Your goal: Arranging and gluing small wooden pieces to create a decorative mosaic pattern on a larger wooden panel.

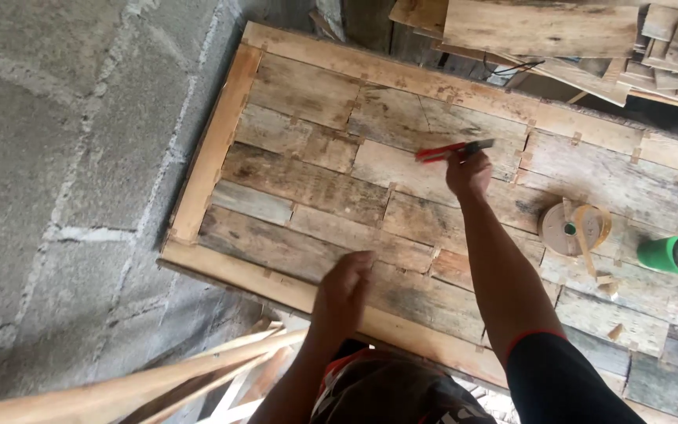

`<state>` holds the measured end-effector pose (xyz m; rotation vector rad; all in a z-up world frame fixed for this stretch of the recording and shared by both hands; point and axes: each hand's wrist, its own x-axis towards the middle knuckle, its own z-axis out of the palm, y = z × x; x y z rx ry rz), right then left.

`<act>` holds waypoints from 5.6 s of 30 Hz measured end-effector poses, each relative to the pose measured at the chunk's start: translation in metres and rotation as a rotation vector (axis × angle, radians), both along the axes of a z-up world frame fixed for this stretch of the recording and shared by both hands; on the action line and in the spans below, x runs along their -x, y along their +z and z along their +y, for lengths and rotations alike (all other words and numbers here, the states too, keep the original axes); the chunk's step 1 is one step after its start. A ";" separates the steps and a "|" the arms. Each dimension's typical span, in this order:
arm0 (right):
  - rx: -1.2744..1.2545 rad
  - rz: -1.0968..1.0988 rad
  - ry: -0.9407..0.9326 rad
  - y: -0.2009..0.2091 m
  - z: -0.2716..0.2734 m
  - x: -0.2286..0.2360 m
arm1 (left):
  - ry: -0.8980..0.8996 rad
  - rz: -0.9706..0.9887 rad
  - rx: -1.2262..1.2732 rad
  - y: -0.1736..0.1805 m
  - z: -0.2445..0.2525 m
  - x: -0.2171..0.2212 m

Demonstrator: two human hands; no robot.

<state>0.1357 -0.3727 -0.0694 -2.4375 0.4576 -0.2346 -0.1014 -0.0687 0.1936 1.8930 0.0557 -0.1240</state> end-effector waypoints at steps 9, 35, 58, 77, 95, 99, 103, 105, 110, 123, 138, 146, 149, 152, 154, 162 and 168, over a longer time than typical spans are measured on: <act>-0.277 -0.205 -0.220 0.000 0.017 0.023 | -0.201 -0.180 0.188 0.224 -0.018 0.045; -0.164 -0.089 0.141 -0.023 0.050 0.056 | -0.352 0.022 0.045 0.087 0.209 0.054; -0.151 -0.036 0.277 0.005 0.056 0.069 | -0.556 0.107 -0.105 0.283 -0.048 0.083; -0.261 -0.044 0.151 0.029 0.067 0.079 | -0.375 0.028 -0.637 -0.116 -0.004 0.167; -0.262 -0.095 0.352 0.045 0.074 0.134 | -0.340 -0.038 -0.805 -0.175 -0.010 0.177; -0.241 0.048 0.363 0.063 0.081 0.140 | -0.371 0.006 -0.839 -0.164 -0.013 0.171; -0.302 -0.096 0.226 0.043 0.076 0.144 | -0.438 0.133 -0.882 -0.167 -0.017 0.175; -0.165 -0.027 0.381 0.045 0.073 0.144 | -0.472 0.125 -0.942 -0.169 -0.017 0.171; -0.222 -0.138 0.270 0.045 0.078 0.149 | -0.504 0.153 -0.983 -0.175 -0.016 0.175; -0.290 0.001 0.336 0.059 0.090 0.209 | -0.603 0.149 -1.034 -0.166 -0.007 0.173; -0.345 0.045 0.396 0.061 0.096 0.239 | -0.569 -0.024 -0.999 -0.164 0.005 0.176; -0.096 0.185 0.413 0.063 0.103 0.260 | -0.629 0.032 -1.087 -0.163 0.001 0.175; -0.128 0.205 0.422 0.077 0.114 0.276 | -0.634 0.030 -1.083 -0.161 0.002 0.174; -0.242 0.149 0.344 0.077 0.120 0.293 | -0.641 0.036 -1.067 -0.162 0.003 0.176; -0.288 0.130 0.276 0.074 0.122 0.300 | -0.650 0.029 -1.065 -0.162 0.004 0.177; -0.227 0.158 0.409 0.078 0.121 0.308 | -0.723 0.114 -1.067 -0.160 0.003 0.173; -0.172 0.155 0.364 0.078 0.116 0.315 | -0.749 0.116 -1.055 -0.137 0.004 0.169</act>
